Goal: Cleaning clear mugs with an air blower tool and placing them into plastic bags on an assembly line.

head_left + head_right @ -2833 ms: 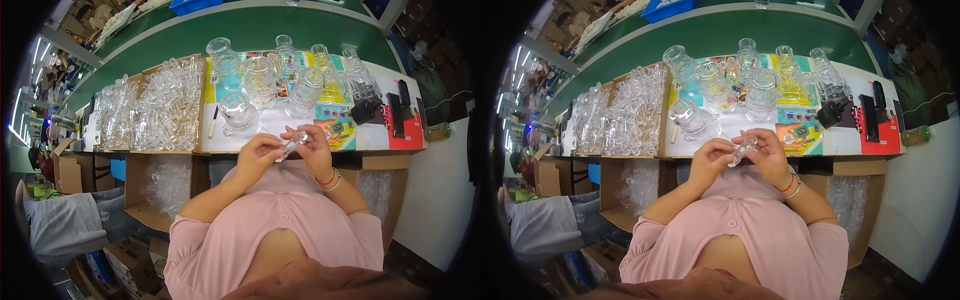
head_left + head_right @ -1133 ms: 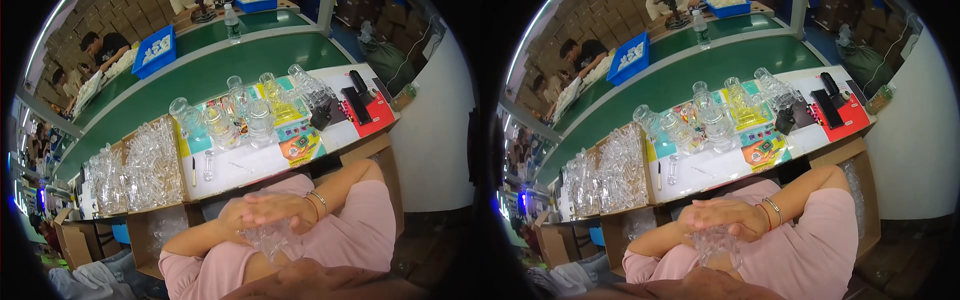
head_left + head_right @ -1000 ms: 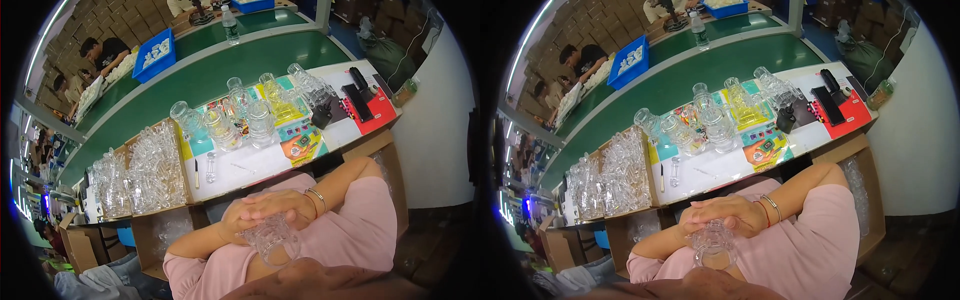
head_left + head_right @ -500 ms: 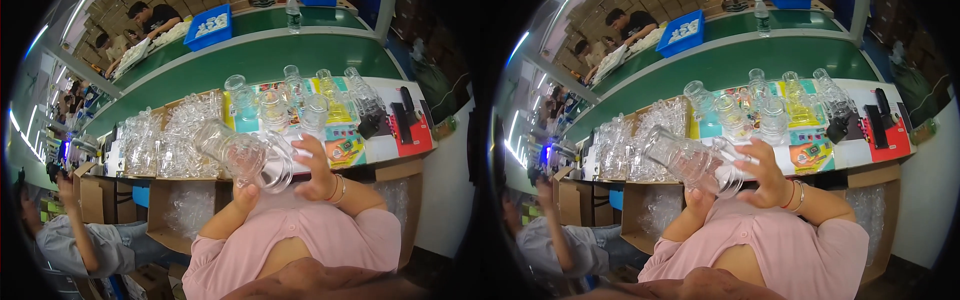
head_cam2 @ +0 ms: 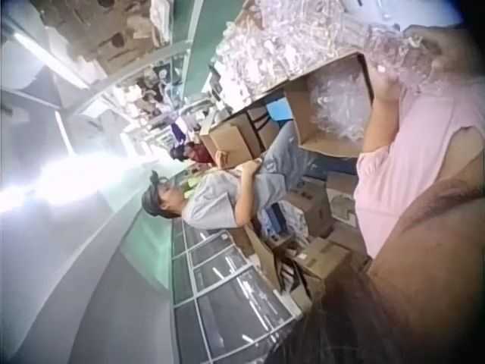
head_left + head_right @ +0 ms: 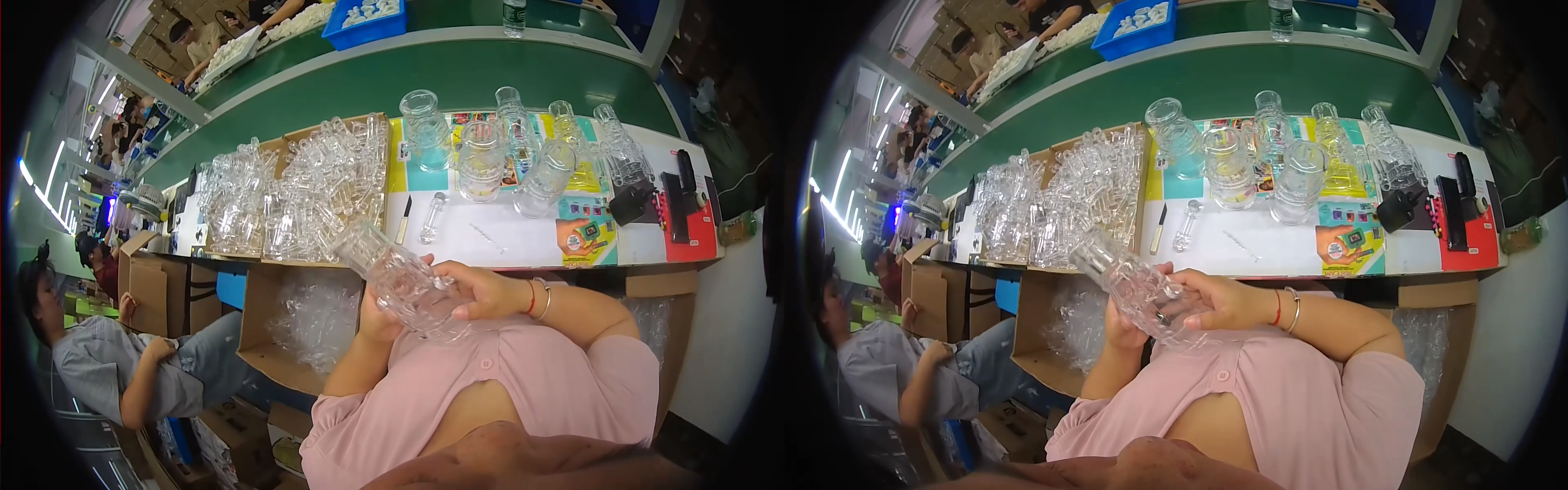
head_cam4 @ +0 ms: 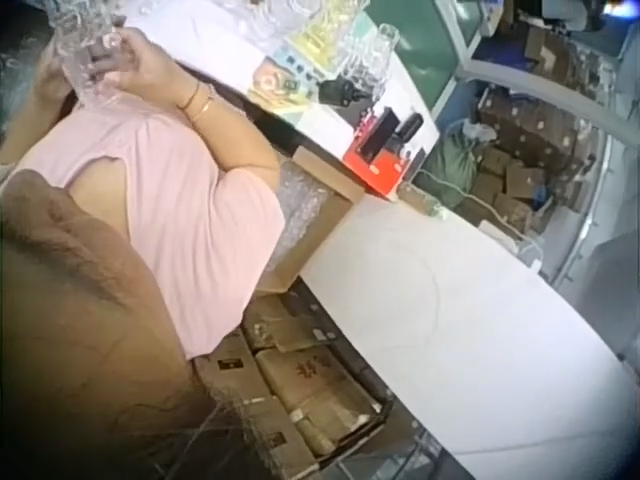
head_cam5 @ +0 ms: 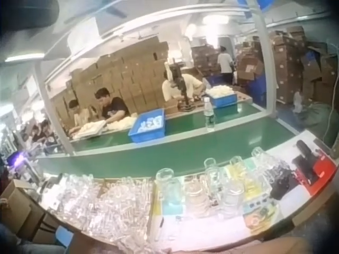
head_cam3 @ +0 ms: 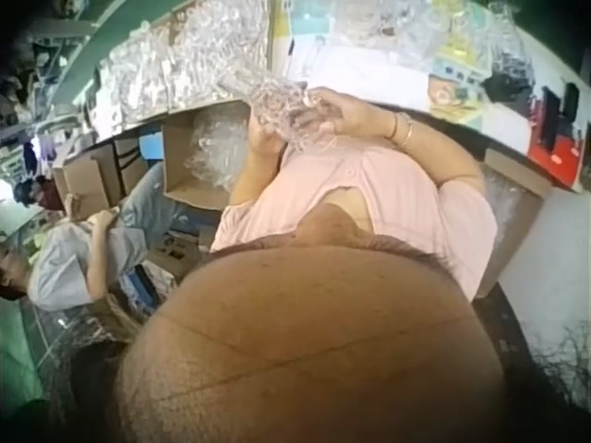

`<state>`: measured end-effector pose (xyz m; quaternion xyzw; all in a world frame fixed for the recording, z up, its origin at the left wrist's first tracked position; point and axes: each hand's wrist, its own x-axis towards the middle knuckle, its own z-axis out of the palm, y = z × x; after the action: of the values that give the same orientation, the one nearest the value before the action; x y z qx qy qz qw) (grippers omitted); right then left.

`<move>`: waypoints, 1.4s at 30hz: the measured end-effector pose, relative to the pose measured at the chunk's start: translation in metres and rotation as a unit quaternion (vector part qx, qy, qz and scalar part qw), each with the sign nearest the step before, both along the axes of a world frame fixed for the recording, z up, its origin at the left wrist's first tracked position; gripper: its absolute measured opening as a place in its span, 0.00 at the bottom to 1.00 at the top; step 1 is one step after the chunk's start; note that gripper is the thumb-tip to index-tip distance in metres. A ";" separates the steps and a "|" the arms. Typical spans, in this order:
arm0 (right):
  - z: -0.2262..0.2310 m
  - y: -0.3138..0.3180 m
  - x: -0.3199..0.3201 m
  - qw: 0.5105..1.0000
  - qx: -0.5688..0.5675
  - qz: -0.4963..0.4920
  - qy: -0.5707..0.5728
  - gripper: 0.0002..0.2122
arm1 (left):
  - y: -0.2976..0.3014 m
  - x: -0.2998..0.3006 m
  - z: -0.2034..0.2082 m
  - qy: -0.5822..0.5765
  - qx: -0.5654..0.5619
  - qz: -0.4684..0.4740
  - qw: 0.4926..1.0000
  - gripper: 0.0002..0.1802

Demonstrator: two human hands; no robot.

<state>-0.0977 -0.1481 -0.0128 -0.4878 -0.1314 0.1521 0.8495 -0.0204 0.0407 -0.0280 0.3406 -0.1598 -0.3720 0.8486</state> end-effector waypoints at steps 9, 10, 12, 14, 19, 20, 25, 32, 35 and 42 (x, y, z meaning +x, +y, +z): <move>-0.061 -0.036 0.088 0.606 -0.652 -0.263 -0.371 0.17 | 0.040 0.019 -0.014 -0.071 0.004 0.152 0.986 0.51; -0.068 -0.038 0.095 0.577 -0.671 -0.249 -0.393 0.16 | 0.038 0.018 -0.011 -0.083 0.020 0.159 0.984 0.51; -0.066 -0.040 0.100 0.548 -0.690 -0.231 -0.413 0.14 | 0.038 0.018 -0.010 -0.091 0.036 0.168 0.981 0.51; -0.045 -0.040 0.097 0.570 -0.755 -0.080 -0.314 0.09 | 0.039 0.018 -0.011 -0.128 0.064 0.166 0.976 0.50; -0.020 -0.044 0.056 0.716 -0.661 -0.126 -0.183 0.07 | 0.030 0.018 -0.003 -0.129 0.116 0.167 0.971 0.49; -0.015 -0.043 0.048 0.796 -0.574 -0.151 -0.120 0.09 | 0.026 0.018 -0.003 -0.116 0.105 0.166 0.974 0.49; -0.012 -0.032 0.016 0.975 -0.141 -0.170 0.024 0.14 | 0.001 0.013 0.009 -0.100 0.073 0.137 0.983 0.50; 0.003 -0.036 -0.005 0.964 0.012 -0.264 -0.004 0.17 | -0.030 0.003 0.035 -0.112 0.063 0.077 0.989 0.52; 0.009 -0.034 -0.009 0.948 -0.076 -0.309 -0.019 0.19 | -0.041 -0.002 0.041 -0.120 0.052 0.080 0.988 0.52; 0.009 -0.031 -0.021 0.913 -0.110 -0.390 -0.041 0.16 | -0.052 -0.009 0.041 -0.161 0.053 0.092 0.981 0.51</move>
<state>-0.1191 -0.1788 -0.0041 -0.5965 0.0518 -0.1981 0.7760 -0.0290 -0.0117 0.0133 0.4541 -0.2420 -0.2404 0.8231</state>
